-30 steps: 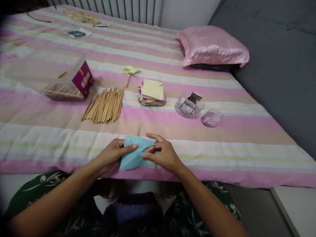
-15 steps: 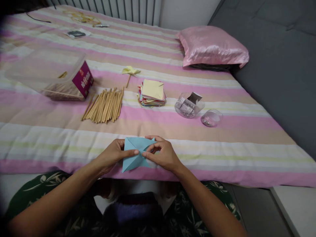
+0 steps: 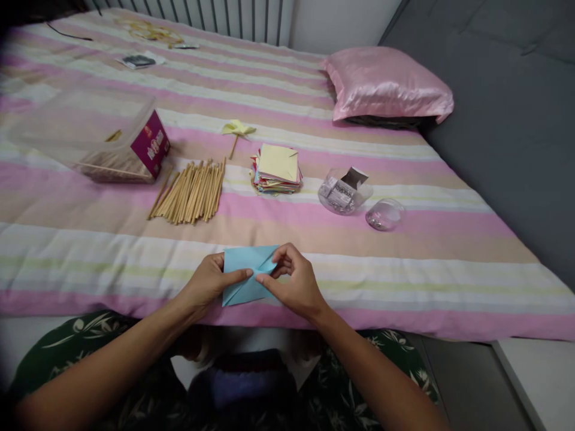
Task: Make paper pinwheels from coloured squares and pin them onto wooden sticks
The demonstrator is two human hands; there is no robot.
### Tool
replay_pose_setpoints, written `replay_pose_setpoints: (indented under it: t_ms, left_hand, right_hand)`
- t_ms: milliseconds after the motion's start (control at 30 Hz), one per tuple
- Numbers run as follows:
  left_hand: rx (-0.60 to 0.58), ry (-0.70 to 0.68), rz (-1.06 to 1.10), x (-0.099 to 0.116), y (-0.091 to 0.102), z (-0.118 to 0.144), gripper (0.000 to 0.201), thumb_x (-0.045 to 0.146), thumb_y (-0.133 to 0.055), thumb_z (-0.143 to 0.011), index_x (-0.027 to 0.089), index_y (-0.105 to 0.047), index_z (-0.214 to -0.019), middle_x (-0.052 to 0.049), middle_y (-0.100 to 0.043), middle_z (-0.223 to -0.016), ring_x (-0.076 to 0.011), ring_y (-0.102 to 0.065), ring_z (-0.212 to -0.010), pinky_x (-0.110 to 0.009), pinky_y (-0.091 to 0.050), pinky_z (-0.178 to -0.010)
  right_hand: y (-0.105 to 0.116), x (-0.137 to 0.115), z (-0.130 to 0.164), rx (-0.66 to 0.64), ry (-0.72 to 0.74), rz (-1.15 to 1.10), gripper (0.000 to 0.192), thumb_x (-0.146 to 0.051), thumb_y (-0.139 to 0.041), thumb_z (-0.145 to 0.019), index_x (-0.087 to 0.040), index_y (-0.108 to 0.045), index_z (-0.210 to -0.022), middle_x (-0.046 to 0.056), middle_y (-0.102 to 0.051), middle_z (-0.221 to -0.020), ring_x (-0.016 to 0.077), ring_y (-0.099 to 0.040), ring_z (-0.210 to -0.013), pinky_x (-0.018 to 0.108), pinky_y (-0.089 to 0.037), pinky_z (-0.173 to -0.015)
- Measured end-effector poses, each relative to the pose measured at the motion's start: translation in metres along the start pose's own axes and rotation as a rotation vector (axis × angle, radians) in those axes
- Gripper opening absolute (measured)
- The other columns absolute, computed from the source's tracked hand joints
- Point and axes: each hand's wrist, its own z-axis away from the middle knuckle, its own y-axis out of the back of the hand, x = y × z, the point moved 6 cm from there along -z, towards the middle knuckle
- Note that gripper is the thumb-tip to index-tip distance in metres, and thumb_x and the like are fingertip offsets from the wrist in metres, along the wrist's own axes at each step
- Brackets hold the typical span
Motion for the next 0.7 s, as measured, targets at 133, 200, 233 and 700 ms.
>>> replay_pose_setpoints:
  t_ms: [133,200,233,700]
  left_hand:
    - [0.056,-0.06,0.028,0.0019,0.0007,0.0015,0.03,0.019,-0.078,-0.054,0.011,-0.068,-0.081,-0.006,-0.072,-0.077,-0.0162,-0.063,-0.063,-0.028,-0.05,-0.063]
    - [0.078,-0.08,0.03,0.0026,0.0007,0.0025,0.028,0.019,-0.078,-0.055,0.011,-0.069,-0.08,-0.006,-0.072,-0.078,-0.0159,-0.063,-0.064,-0.028,-0.051,-0.064]
    - [0.083,-0.084,0.031,0.0027,0.0004,0.0029,0.028,0.019,-0.078,-0.055,0.012,-0.069,-0.08,-0.005,-0.072,-0.078,-0.016,-0.064,-0.065,-0.028,-0.051,-0.065]
    - [-0.128,-0.063,-0.001,0.0036,-0.0075,0.0045,0.025,0.02,-0.078,-0.055,0.013,-0.068,-0.076,-0.002,-0.068,-0.068,-0.0146,-0.06,-0.061,-0.026,-0.047,-0.062]
  right_hand:
    - [-0.0063,-0.0005,0.0018,0.035,-0.033,-0.117,0.063,-0.024,-0.071,-0.067,-0.027,-0.031,-0.116,0.001,-0.058,-0.089,0.0139,-0.059,-0.074,0.026,-0.049,-0.062]
    - [-0.0086,0.0012,0.002,0.031,-0.062,-0.122,0.069,-0.024,-0.07,-0.069,-0.026,-0.027,-0.123,0.002,-0.06,-0.089,0.0144,-0.059,-0.073,0.028,-0.049,-0.064]
    - [-0.009,0.0023,0.0019,0.031,-0.074,-0.117,0.068,-0.024,-0.069,-0.069,-0.025,-0.028,-0.124,0.002,-0.06,-0.086,0.0143,-0.059,-0.072,0.028,-0.049,-0.064]
    - [-0.0051,0.0071,0.0001,0.004,-0.237,-0.168,0.053,-0.022,-0.069,-0.063,-0.022,-0.046,-0.11,-0.002,-0.053,-0.076,0.0101,-0.049,-0.059,0.022,-0.041,-0.052]
